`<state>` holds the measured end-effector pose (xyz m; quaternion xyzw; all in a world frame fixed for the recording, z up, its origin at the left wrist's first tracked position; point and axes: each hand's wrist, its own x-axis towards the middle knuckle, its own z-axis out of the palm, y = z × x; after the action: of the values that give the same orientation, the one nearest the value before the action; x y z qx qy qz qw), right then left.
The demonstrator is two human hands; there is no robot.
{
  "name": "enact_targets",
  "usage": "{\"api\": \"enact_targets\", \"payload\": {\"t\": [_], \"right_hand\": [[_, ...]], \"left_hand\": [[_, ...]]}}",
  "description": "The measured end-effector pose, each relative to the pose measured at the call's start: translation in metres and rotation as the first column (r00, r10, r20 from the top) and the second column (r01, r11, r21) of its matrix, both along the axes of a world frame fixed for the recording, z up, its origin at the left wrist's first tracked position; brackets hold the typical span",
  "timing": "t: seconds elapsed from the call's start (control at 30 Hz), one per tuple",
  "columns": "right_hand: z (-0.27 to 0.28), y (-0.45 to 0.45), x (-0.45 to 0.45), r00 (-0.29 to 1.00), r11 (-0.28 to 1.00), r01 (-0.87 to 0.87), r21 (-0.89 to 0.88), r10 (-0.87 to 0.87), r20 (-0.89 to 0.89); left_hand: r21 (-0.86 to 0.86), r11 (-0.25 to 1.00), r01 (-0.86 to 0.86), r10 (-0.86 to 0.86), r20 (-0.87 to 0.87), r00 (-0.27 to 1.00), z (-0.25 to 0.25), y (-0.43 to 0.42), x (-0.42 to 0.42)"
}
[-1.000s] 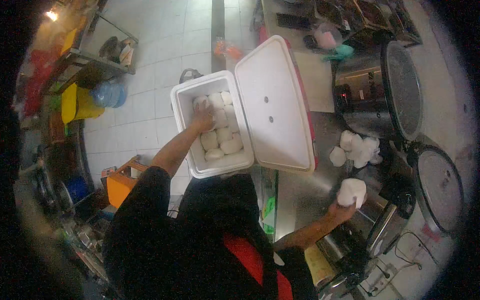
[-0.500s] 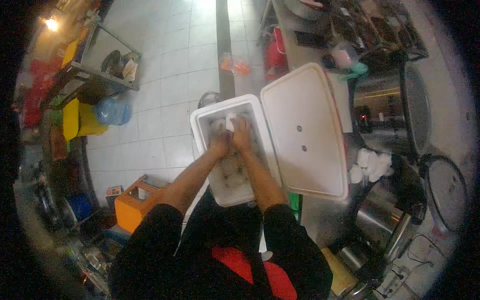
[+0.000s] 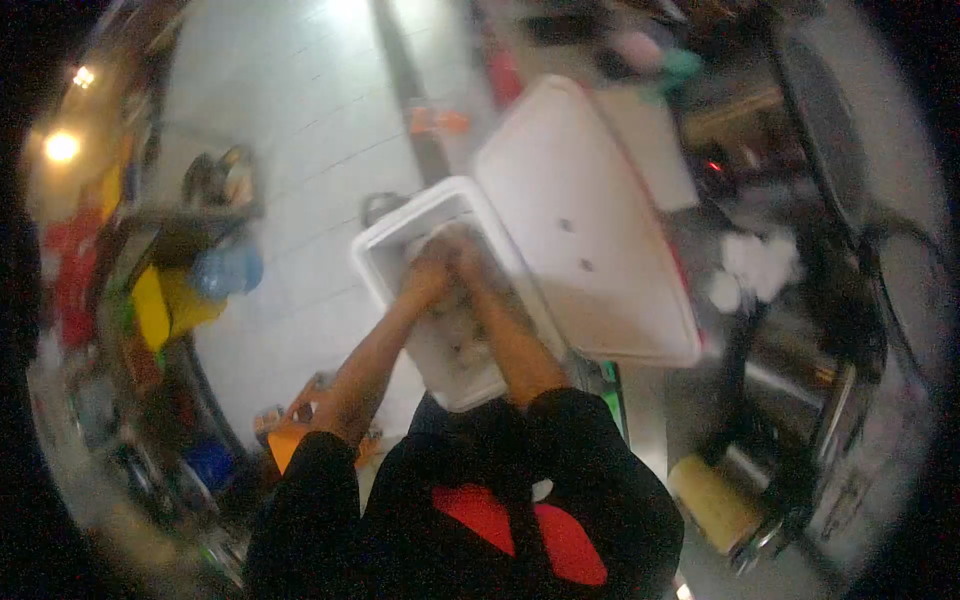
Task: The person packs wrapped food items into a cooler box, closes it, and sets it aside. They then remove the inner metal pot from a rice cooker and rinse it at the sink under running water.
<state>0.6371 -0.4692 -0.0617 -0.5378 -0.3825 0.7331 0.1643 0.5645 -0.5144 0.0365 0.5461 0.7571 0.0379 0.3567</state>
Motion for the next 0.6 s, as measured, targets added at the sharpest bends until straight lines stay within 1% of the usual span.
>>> {"api": "enact_targets", "payload": {"t": [0.03, 0.07, 0.1, 0.13, 0.17, 0.2, 0.23, 0.27, 0.3, 0.33, 0.37, 0.4, 0.43, 0.47, 0.5, 0.53, 0.57, 0.6], "right_hand": [[0.004, 0.011, 0.016, 0.995, 0.992, 0.076, -0.098, -0.082, -0.056], [0.011, 0.008, 0.021, 0.999, 0.977, -0.043, 0.208, 0.042, 0.014], [0.019, 0.0, 0.036, 0.98, 0.863, -0.191, 0.467, 0.138, 0.146], [0.058, -0.006, 0.069, 0.969, 0.75, -0.248, 0.612, 0.197, 0.151], [0.124, -0.007, 0.095, 0.946, 0.605, -0.309, 0.734, 0.272, 0.175], [0.186, -0.009, 0.128, 0.885, 0.663, -0.413, 0.625, 0.454, 0.102], [0.24, -0.012, 0.168, 0.786, 0.68, -0.526, 0.511, 0.618, -0.012], [0.274, -0.013, 0.211, 0.677, 0.587, -0.591, 0.553, 0.734, -0.056], [0.322, -0.009, 0.258, 0.591, 0.581, -0.659, 0.477, 0.793, -0.148], [0.352, 0.005, 0.299, 0.5, 0.625, -0.61, 0.488, 0.781, -0.374], [0.377, 0.012, 0.344, 0.695, 0.795, -0.549, 0.258, 0.605, -0.388], [0.365, 0.016, 0.393, 0.869, 0.901, -0.268, 0.342, 0.379, -0.318], [0.346, 0.04, 0.416, 0.993, 0.86, -0.109, 0.498, 0.067, 0.102], [0.328, 0.064, 0.439, 0.831, 0.828, -0.012, 0.561, -0.304, 0.467], [0.274, 0.101, 0.474, 0.675, 0.801, -0.052, 0.597, -0.413, 0.612], [0.217, 0.131, 0.498, 0.468, 0.763, -0.205, 0.613, -0.474, 0.746], [0.18, 0.154, 0.51, 0.334, 0.844, -0.241, 0.479, -0.391, 0.857], [0.144, 0.176, 0.522, 0.198, 0.909, -0.266, 0.322, -0.275, 0.941]], "left_hand": [[0.072, 0.997, -0.006, 0.007, -0.014, 1.0, -0.01, -0.002, 0.006], [0.147, 0.989, -0.006, 0.01, -0.025, 1.0, -0.025, -0.008, 0.008], [0.154, 0.983, 0.102, -0.095, -0.052, 0.994, -0.036, -0.01, 0.006], [0.152, 0.968, 0.202, -0.191, -0.08, 0.978, -0.049, -0.016, 0.002], [0.15, 0.946, 0.286, -0.27, -0.117, 0.956, -0.06, -0.016, -0.005], [0.151, 0.93, 0.335, -0.319, -0.118, 0.94, -0.068, -0.005, -0.001], [0.153, 0.912, 0.382, -0.366, -0.119, 0.923, -0.077, 0.004, 0.003], [0.157, 0.905, 0.395, -0.387, -0.082, 0.919, -0.085, 0.014, 0.01], [0.158, 0.904, 0.397, -0.394, -0.05, 0.918, -0.092, 0.021, 0.014], [0.153, 0.912, 0.38, -0.381, -0.024, 0.924, -0.095, 0.023, 0.015], [0.143, 0.924, 0.355, -0.359, 0.003, 0.933, -0.099, 0.02, 0.011], [0.126, 0.944, 0.304, -0.309, 0.018, 0.951, -0.099, 0.008, 0.005], [0.1, 0.966, 0.237, -0.241, 0.027, 0.97, -0.093, -0.012, -0.007], [0.15, 0.97, 0.189, -0.186, -0.034, 0.982, -0.079, -0.021, 0.004], [0.199, 0.969, 0.146, -0.129, -0.098, 0.987, -0.063, -0.017, 0.013], [0.399, 0.897, 0.188, -0.097, -0.238, 0.966, -0.113, -0.022, 0.006], [0.106, 0.994, 0.006, 0.005, -0.097, 0.995, -0.034, -0.007, 0.029], [0.139, 0.99, -0.001, 0.016, -0.111, 0.994, -0.041, -0.006, 0.027]]}}
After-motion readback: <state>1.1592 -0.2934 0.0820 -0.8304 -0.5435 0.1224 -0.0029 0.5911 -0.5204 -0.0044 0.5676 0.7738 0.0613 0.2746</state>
